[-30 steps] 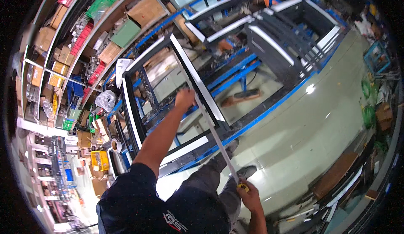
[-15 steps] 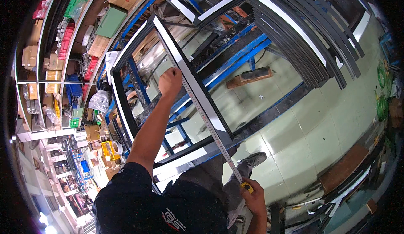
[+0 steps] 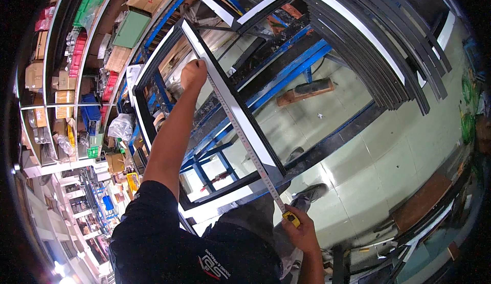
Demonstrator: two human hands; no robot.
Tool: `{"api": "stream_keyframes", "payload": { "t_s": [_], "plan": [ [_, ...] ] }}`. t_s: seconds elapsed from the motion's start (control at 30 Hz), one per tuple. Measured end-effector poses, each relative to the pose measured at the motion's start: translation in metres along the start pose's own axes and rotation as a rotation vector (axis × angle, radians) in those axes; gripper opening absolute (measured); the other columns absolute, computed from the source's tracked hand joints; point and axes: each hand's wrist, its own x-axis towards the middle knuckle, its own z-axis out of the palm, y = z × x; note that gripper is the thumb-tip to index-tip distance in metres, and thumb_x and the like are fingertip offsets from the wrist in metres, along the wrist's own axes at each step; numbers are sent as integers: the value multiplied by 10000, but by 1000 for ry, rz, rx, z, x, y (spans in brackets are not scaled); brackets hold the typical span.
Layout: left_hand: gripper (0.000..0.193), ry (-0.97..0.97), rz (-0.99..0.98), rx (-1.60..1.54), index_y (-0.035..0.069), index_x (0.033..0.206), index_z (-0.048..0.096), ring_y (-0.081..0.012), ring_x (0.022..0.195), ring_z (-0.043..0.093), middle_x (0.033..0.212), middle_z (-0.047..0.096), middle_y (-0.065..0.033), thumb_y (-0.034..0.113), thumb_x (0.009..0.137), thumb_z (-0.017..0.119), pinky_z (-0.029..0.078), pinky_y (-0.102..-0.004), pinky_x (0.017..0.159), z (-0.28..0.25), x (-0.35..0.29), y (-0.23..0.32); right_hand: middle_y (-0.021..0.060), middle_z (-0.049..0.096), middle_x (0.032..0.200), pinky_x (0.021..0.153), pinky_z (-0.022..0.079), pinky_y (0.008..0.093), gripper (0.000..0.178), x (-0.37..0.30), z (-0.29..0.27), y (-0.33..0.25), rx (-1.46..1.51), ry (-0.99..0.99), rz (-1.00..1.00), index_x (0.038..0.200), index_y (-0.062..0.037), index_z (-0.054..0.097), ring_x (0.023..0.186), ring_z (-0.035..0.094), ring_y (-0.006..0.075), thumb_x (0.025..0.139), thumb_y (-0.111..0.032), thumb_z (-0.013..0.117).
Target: Assembling, measuring, and preparing aluminum window frame profiles in a fabrication workshop.
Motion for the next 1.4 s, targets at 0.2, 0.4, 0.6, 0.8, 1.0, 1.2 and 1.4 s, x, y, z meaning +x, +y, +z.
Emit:
{"api": "stream_keyframes", "payload": {
  "t_s": [0.2, 0.4, 0.6, 0.8, 1.0, 1.2, 1.4],
  "plan": [
    [475, -44, 85, 80, 77, 1093, 765, -436, 1064, 707, 1112, 741, -236, 430, 954, 480, 551, -537, 957, 21, 14, 1, 69, 688, 1104, 842, 524, 291, 448, -10, 2, 17, 59, 62, 15, 1368, -24, 640, 965, 623, 137, 945, -126, 745],
    [623, -6, 43, 168, 31, 1137, 766, -411, 974, 756, 1007, 768, -236, 552, 959, 475, 603, -490, 854, 28, 82, -60, 106, 697, 1038, 841, 526, 372, 434, 2, -4, 18, -67, 41, -66, 1302, -64, 688, 939, 661, 216, 899, -203, 773],
    [483, -205, 75, -136, 2, 1045, 778, -292, 803, 783, 916, 786, -162, 392, 932, 518, 620, -399, 765, 23, 55, -11, 139, 687, 975, 804, 526, 376, 404, 8, -13, -2, -183, 91, -138, 1236, -69, 725, 865, 668, 255, 871, -239, 752],
    [453, -133, 70, -51, 3, 1044, 779, -222, 711, 765, 843, 781, -118, 369, 923, 542, 582, -343, 664, 13, 48, -8, 95, 656, 902, 754, 491, 341, 388, 8, -13, -5, -111, 90, -80, 1190, -33, 741, 813, 622, 196, 825, -164, 723],
    [509, -144, 176, 140, 10, 1103, 778, -234, 783, 774, 910, 789, -143, 401, 938, 497, 602, -370, 720, 9, 66, -20, 149, 711, 949, 790, 539, 353, 448, 10, -14, 2, -78, 38, -30, 1181, -24, 748, 846, 681, 222, 826, -295, 715],
    [513, -183, 110, 108, -5, 1116, 768, -258, 847, 776, 962, 787, -157, 396, 953, 493, 619, -370, 773, 9, 60, -13, 151, 731, 968, 803, 546, 363, 452, 13, -17, 1, -28, 16, -38, 1175, -21, 750, 847, 683, 226, 829, -307, 708],
    [531, -140, 163, 102, -42, 1114, 755, -276, 822, 777, 914, 785, -160, 393, 958, 492, 620, -378, 746, 11, 54, -16, 154, 741, 978, 821, 551, 370, 444, 18, -18, 4, -39, 1, -4, 1164, -20, 753, 866, 693, 229, 822, -299, 709]
  ]
}}
